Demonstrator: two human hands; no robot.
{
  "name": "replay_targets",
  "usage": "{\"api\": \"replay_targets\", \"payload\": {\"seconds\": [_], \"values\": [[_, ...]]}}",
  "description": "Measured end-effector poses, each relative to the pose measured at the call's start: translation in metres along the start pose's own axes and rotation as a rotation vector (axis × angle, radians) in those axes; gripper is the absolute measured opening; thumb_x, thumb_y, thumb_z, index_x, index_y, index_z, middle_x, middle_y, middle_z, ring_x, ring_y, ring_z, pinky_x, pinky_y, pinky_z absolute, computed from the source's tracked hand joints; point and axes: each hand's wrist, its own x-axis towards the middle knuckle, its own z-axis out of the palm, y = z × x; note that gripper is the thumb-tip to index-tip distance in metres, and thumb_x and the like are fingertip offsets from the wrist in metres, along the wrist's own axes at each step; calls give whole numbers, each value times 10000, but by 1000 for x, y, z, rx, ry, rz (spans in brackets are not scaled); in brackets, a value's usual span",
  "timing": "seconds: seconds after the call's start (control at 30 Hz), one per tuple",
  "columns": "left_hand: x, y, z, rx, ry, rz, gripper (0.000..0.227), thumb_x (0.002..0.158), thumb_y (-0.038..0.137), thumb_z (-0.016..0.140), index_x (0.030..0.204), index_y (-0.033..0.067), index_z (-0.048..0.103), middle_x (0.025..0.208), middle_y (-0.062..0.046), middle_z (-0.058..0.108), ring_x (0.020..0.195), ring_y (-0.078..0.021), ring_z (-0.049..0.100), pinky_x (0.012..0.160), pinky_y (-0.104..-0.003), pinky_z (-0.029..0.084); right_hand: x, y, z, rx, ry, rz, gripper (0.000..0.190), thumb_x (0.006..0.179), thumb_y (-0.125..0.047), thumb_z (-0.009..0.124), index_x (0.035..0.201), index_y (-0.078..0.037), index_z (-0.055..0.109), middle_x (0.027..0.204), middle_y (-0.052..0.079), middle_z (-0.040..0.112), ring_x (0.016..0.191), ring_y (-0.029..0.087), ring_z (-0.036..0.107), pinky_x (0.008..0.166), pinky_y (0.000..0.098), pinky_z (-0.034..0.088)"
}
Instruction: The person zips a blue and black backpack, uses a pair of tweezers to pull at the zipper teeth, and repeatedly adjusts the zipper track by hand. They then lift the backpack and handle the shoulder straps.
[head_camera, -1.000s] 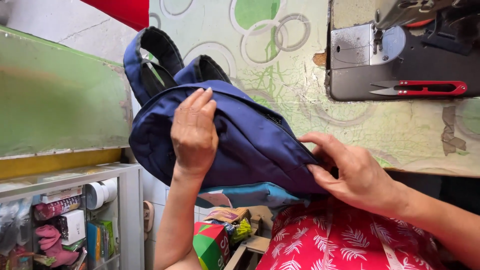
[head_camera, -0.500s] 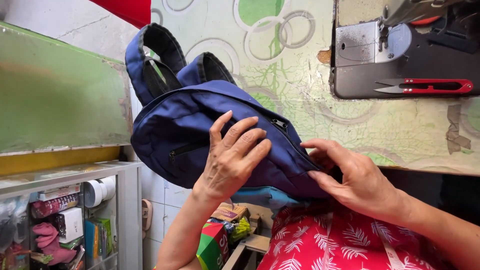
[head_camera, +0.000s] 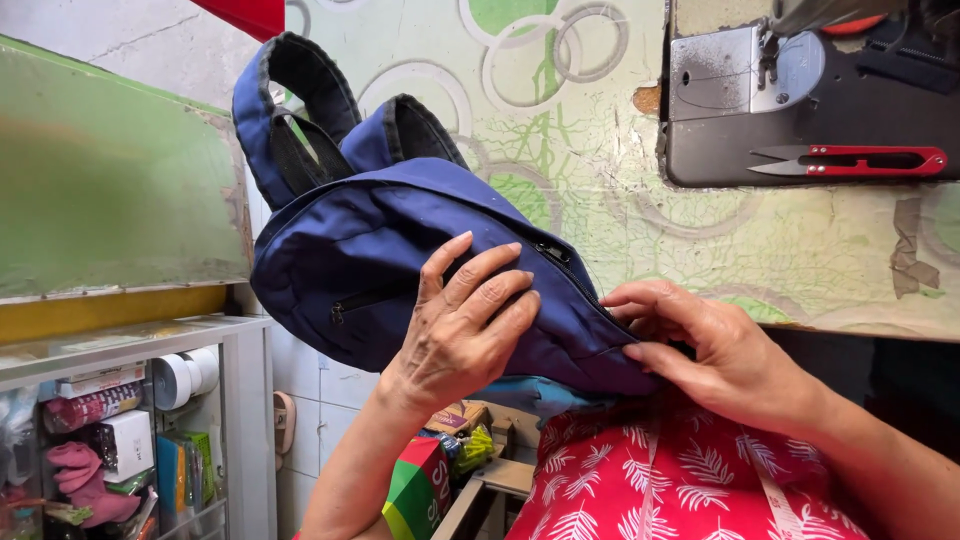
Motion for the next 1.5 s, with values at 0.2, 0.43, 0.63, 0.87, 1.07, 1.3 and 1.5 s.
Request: {"api": "replay_targets", "payload": {"seconds": [0.2, 0.43, 0.63, 0.87, 1.07, 1.3, 1.5], "values": [[-7, -6, 7, 32, 62, 12, 193, 1042, 49, 513, 954, 73, 683, 1104, -98, 710, 1180, -317, 692, 1106, -549, 381, -10, 7, 6, 27, -34, 28, 518, 885, -130, 688, 1388, -134, 567, 1175, 14, 740, 905, 103, 736, 784, 244, 635], [-9, -32, -15, 212, -3, -103, 113, 1074, 155, 682, 1166, 144, 745, 1361, -134, 630, 1333, -387, 556, 1149, -583, 362, -47, 73, 53, -343, 164, -9, 791, 755, -363, 867, 1380, -57, 491, 1212, 132, 713, 1048, 278, 739, 907, 373, 549], [-14, -48, -3, 261, -92, -111, 112, 1061, 236, 673, 1063, 134, 626, 1298, -119, 661, 1317, -364, 582, 1143, -531, 346, -40, 86, 61, -155, 229, -299, 206, 907, -72, 726, 1094, -29, 650, 970, 53, 702, 816, 175, 674, 797, 312, 546], [-33, 2, -70, 252, 30, -216, 119, 1036, 114, 717, 1032, 76, 604, 1146, -102, 690, 940, -317, 600, 819, -453, 349, -56, 24, 8, -7, 347, -170, 211, 925, -2, 696, 1131, -43, 720, 1043, 35, 742, 919, 121, 672, 902, 250, 524], [-53, 60, -91, 616, 270, -225, 321, 1096, 352, 394, 993, 120, 590, 1158, -82, 740, 897, -317, 635, 825, -449, 383, -61, -26, -26, -89, 440, -443, 67, 994, 82, 650, 1058, 81, 630, 886, 170, 635, 760, 208, 572, 723, 296, 449], [-46, 48, -28, 247, 175, -156, 114, 1035, 62, 560, 977, -6, 631, 1257, -190, 649, 1144, -363, 644, 998, -482, 490, -71, 14, -33, -563, 424, -398, 216, 976, -17, 713, 1191, -31, 712, 1100, 82, 743, 963, 212, 702, 910, 321, 525], [-12, 72, -9, 21, 216, -141, 223, 999, 164, 605, 1131, -12, 641, 1286, -203, 641, 1163, -383, 622, 1043, -500, 471, -84, 28, -40, -595, 435, -316, 257, 958, -83, 718, 1214, -56, 712, 1091, 34, 752, 934, 164, 702, 885, 298, 523]]}}
